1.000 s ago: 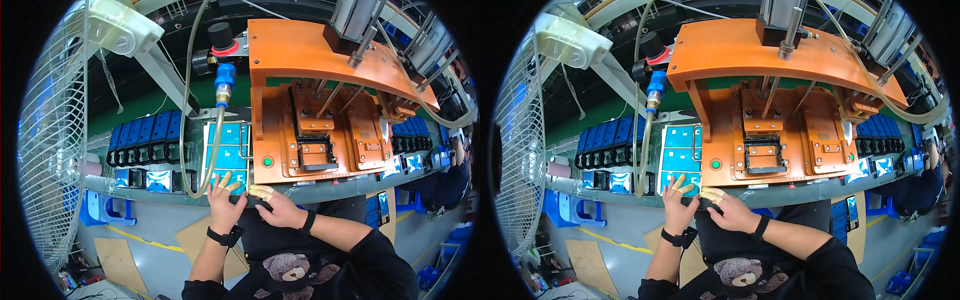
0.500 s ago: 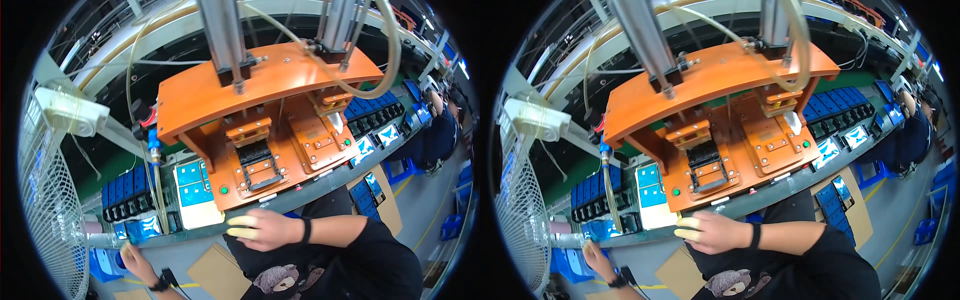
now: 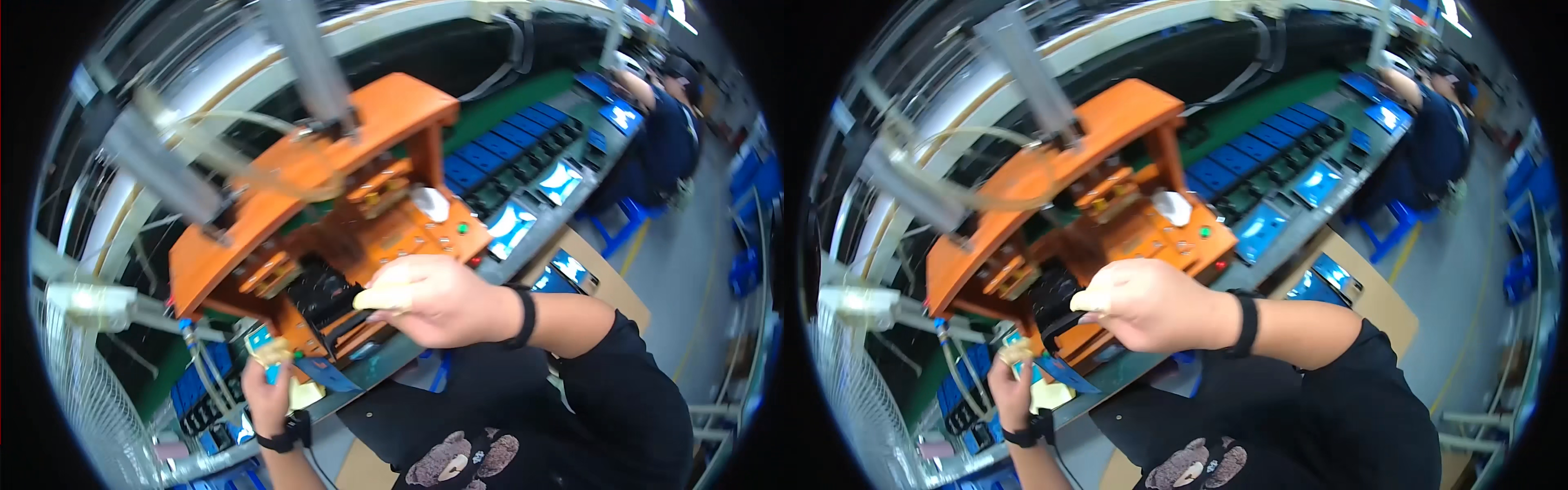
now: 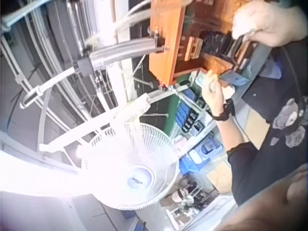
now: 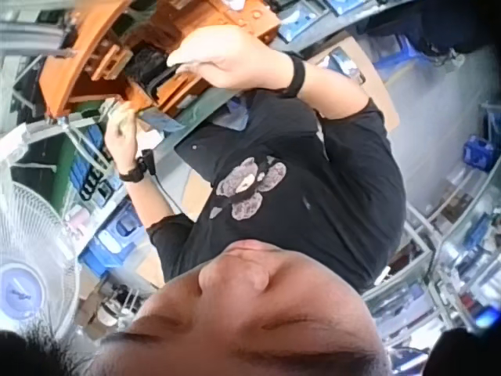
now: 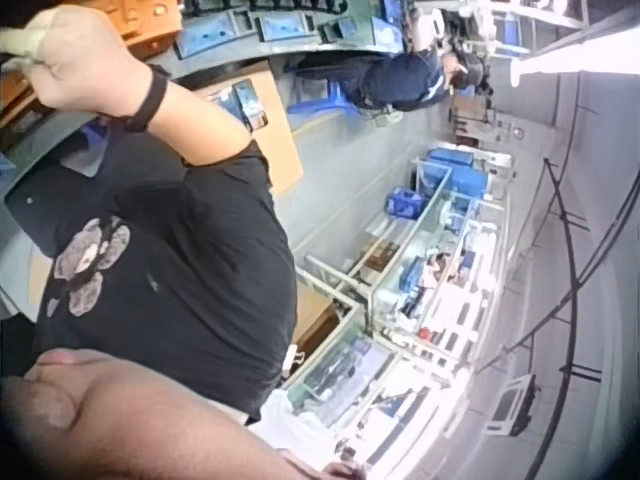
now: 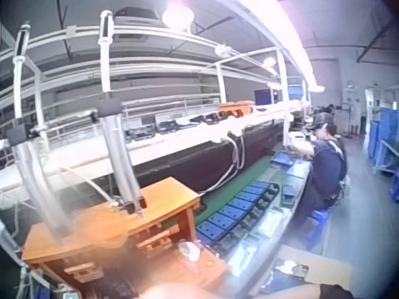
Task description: Operate a pneumatic press machine to assemble plastic and electronic components on a factory assembly line.
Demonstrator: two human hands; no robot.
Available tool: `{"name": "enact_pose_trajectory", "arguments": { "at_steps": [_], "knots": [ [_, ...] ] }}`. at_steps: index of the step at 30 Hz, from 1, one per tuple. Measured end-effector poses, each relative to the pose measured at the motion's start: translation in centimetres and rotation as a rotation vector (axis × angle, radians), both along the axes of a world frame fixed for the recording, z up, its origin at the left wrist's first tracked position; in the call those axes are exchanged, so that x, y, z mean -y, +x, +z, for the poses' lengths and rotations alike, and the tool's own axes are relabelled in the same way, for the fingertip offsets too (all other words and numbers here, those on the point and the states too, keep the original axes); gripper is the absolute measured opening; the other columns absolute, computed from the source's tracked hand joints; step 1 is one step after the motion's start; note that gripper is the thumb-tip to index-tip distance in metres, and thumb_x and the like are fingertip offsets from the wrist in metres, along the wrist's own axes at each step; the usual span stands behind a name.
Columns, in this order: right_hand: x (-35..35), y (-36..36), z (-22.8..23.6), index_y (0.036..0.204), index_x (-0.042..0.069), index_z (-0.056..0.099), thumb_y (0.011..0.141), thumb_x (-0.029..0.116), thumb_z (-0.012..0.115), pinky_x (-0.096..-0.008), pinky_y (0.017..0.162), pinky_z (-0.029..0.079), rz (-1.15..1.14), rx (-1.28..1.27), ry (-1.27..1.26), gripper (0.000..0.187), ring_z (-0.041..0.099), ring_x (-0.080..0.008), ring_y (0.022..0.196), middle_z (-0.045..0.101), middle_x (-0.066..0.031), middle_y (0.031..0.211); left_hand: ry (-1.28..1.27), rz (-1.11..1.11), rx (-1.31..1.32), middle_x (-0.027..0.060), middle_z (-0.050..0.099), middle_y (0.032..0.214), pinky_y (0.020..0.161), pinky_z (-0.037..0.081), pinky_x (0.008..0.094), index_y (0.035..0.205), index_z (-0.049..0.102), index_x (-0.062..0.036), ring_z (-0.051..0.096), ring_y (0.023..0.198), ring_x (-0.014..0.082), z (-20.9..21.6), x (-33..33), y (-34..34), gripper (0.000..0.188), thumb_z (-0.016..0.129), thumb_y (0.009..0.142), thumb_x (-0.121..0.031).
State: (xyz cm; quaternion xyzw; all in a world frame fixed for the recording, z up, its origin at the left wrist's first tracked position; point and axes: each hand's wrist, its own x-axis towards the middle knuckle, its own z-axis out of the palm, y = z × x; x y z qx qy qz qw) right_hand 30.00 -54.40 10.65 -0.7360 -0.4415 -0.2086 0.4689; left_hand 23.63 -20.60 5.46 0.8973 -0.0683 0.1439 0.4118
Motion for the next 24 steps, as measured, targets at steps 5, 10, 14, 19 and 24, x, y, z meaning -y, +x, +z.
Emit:
{"name": "enact_pose_trajectory", "arguments": {
  "at_steps": [5,10,14,19,24],
  "knots": [
    [17.2,-7.2,-2.0,0.106,-0.005,0.068,0.09,-0.002,0.061,-0.0295,0.076,0.054,-0.16,-0.757,0.495,0.017,0.069,-0.0176,0.086,0.072,-0.0112,0.094,-0.058,-0.06,-0.134,0.0076,0.065,0.109,0.087,0.046,0.0281,0.1,0.066,0.0007,0.058,0.096,0.0133,-0.1,1.9,8.0,0.012,0.062,0.091,-0.006],
    [33.6,-13.3,-13.5,0.109,0.0,0.061,0.098,0.019,0.054,-0.0388,0.086,0.053,-0.465,-0.832,1.278,0.023,0.067,-0.0244,0.091,0.068,-0.0113,0.099,0.066,-0.041,-0.043,0.0105,0.069,0.1,0.086,0.048,0.0296,0.111,0.064,0.0082,0.063,0.096,0.0164,-1.5,0.1,12.0,0.026,0.059,0.094,-0.012],
    [43.4,-14.9,-26.7,0.107,0.002,0.058,0.101,0.017,0.05,-0.0422,0.097,0.051,-0.945,-0.778,1.595,0.018,0.064,-0.026,0.099,0.065,-0.0115,0.101,0.505,0.052,-0.132,0.0101,0.067,0.104,0.079,0.049,0.0312,0.123,0.06,0.0018,0.062,0.091,0.017,-2.0,-2.5,14.2,0.032,0.059,0.097,-0.018],
    [50.1,-12.1,-38.3,0.11,0.002,0.054,0.1,0.017,0.05,-0.0421,0.099,0.05,-1.028,-0.905,1.644,0.018,0.062,-0.0286,0.105,0.061,-0.013,0.107,0.468,0.16,-0.38,0.0096,0.067,0.106,0.082,0.048,0.0256,0.127,0.058,-0.001,0.062,0.092,0.0159,-1.8,-3.2,15.7,0.032,0.052,0.101,-0.019],
    [52.6,-11.1,-44.5,0.11,0.003,0.056,0.099,0.019,0.05,-0.0409,0.089,0.052,-1.203,-1.103,1.442,0.02,0.062,-0.0263,0.104,0.062,-0.0113,0.109,0.233,0.086,-0.209,0.0071,0.061,0.113,0.088,0.046,0.0293,0.133,0.051,-0.0041,0.058,0.098,0.0193,-3.1,-2.7,17.3,0.038,0.052,0.1,-0.024]
  ]
}}
